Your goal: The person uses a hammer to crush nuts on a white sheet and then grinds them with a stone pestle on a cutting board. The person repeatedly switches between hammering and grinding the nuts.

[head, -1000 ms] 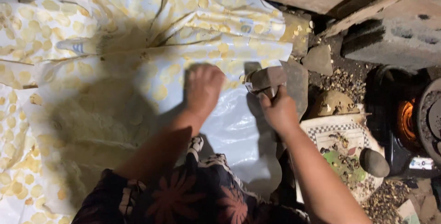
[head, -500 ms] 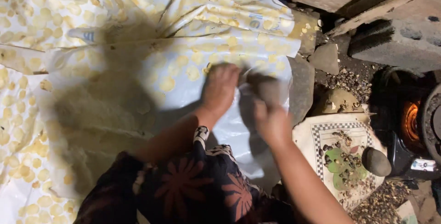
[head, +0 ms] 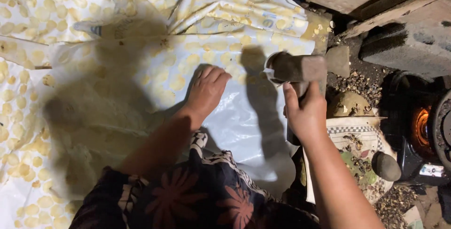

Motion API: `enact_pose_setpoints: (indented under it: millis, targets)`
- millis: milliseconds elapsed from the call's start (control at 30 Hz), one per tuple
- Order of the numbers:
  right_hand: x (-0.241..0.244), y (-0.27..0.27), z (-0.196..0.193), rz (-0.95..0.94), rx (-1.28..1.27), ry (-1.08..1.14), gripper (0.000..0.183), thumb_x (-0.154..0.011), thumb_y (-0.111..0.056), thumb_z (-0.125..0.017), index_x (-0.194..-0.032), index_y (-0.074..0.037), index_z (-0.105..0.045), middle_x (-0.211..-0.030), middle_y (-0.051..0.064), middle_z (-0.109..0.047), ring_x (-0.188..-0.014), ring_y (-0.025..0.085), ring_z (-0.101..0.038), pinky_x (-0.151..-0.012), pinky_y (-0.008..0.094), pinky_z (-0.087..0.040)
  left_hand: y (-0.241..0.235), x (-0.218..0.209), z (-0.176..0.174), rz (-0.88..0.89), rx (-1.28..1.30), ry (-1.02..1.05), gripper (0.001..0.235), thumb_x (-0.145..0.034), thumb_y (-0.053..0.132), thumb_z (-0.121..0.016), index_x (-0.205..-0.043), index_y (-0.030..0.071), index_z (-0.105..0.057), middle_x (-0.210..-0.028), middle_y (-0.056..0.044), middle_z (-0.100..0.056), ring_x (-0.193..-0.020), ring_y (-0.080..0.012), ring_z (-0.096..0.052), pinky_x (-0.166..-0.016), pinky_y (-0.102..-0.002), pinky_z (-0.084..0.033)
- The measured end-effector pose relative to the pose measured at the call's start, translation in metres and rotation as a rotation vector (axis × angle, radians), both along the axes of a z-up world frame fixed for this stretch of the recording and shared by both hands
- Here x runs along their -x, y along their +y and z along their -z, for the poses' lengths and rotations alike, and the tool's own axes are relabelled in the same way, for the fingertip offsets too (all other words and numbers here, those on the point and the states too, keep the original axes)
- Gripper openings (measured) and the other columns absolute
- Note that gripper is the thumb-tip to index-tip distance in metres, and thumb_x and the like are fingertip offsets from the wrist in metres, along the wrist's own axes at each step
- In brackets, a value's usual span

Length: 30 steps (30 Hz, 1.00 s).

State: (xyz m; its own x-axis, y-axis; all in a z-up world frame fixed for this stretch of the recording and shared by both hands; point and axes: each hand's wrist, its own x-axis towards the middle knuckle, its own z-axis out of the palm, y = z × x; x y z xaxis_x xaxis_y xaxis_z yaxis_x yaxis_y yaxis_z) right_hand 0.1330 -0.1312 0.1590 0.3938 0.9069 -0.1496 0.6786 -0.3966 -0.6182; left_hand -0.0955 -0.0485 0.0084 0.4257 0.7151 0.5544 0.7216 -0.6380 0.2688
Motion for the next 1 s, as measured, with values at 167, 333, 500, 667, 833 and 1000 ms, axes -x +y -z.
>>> enact_pose_setpoints:
  millis: [167, 333, 500, 667, 833, 1000]
  targets:
    - [0.008, -0.011, 0.087, -0.015, 0.103, -0.123, 0.043, -0.101, -0.036, -0.064, -0.115, 0.004, -0.056, -0.086, 0.035, -0.070, -0.089, 0.052, -0.071, -0.072, 0.060, -0.059, -0.018, 0.010, -0.025, 0.024, 0.053, -0.024, 0.019, -0.099, 0.019, -0.069, -0.117, 0.014, -0.069, -0.109, -0.003, -0.064, -0.112, -0.0244, -0.061, -0.090, -0.039, -0.049]
    - [-0.017, 0.023, 0.054, -0.082, 0.208, -0.097, 0.060, -0.096, -0.042, -0.065, -0.130, 0.007, -0.057, -0.104, 0.036, -0.070, -0.106, 0.054, -0.067, -0.084, 0.063, -0.056, -0.016, 0.011, -0.003, -0.003, 0.090, -0.070, 0.012, -0.097, 0.028, -0.070, -0.104, 0.019, -0.066, -0.102, -0.001, -0.058, -0.103, -0.0268, -0.059, -0.088, -0.041, -0.048]
    - [0.007, 0.009, 0.030, -0.058, 0.149, -0.133, 0.063, -0.098, -0.044, -0.064, -0.131, 0.009, -0.052, -0.102, 0.043, -0.066, -0.103, 0.061, -0.063, -0.086, 0.070, -0.051, -0.019, 0.016, 0.007, -0.018, 0.125, -0.160, 0.010, -0.099, 0.023, -0.070, -0.106, 0.016, -0.068, -0.102, -0.001, -0.060, -0.099, -0.0258, -0.061, -0.084, -0.038, -0.050]
    - [-0.011, 0.004, 0.077, -0.069, 0.250, -0.098, 0.054, -0.093, -0.053, -0.065, -0.117, -0.005, -0.057, -0.096, 0.029, -0.072, -0.103, 0.052, -0.068, -0.087, 0.063, -0.055, -0.018, -0.012, -0.015, 0.181, 0.104, -0.192, 0.002, -0.095, 0.015, -0.070, -0.094, 0.013, -0.069, -0.096, -0.006, -0.063, -0.095, -0.0301, -0.063, -0.083, -0.040, -0.051]
    - [-0.003, -0.013, -0.020, 0.015, -0.090, 0.051, 0.033, -0.104, -0.035, -0.068, -0.096, -0.004, -0.058, -0.058, 0.017, -0.062, -0.060, 0.033, -0.069, -0.056, 0.043, -0.049, -0.020, -0.042, 0.000, 0.084, 0.138, -0.130, 0.013, -0.085, 0.020, -0.075, -0.093, 0.013, -0.068, -0.098, -0.004, -0.059, -0.098, -0.0289, -0.058, -0.082, -0.042, -0.046]
    - [0.031, -0.025, -0.053, -0.146, -0.635, 0.211, 0.037, -0.104, -0.004, -0.040, -0.067, 0.000, -0.038, -0.058, 0.017, -0.051, -0.047, 0.023, -0.053, -0.048, 0.033, -0.043, -0.019, -0.040, -0.004, 0.056, 0.106, -0.042, 0.023, -0.103, 0.038, -0.058, -0.099, 0.017, -0.067, -0.102, -0.009, -0.064, -0.089, -0.0327, -0.055, -0.081, -0.045, -0.041]
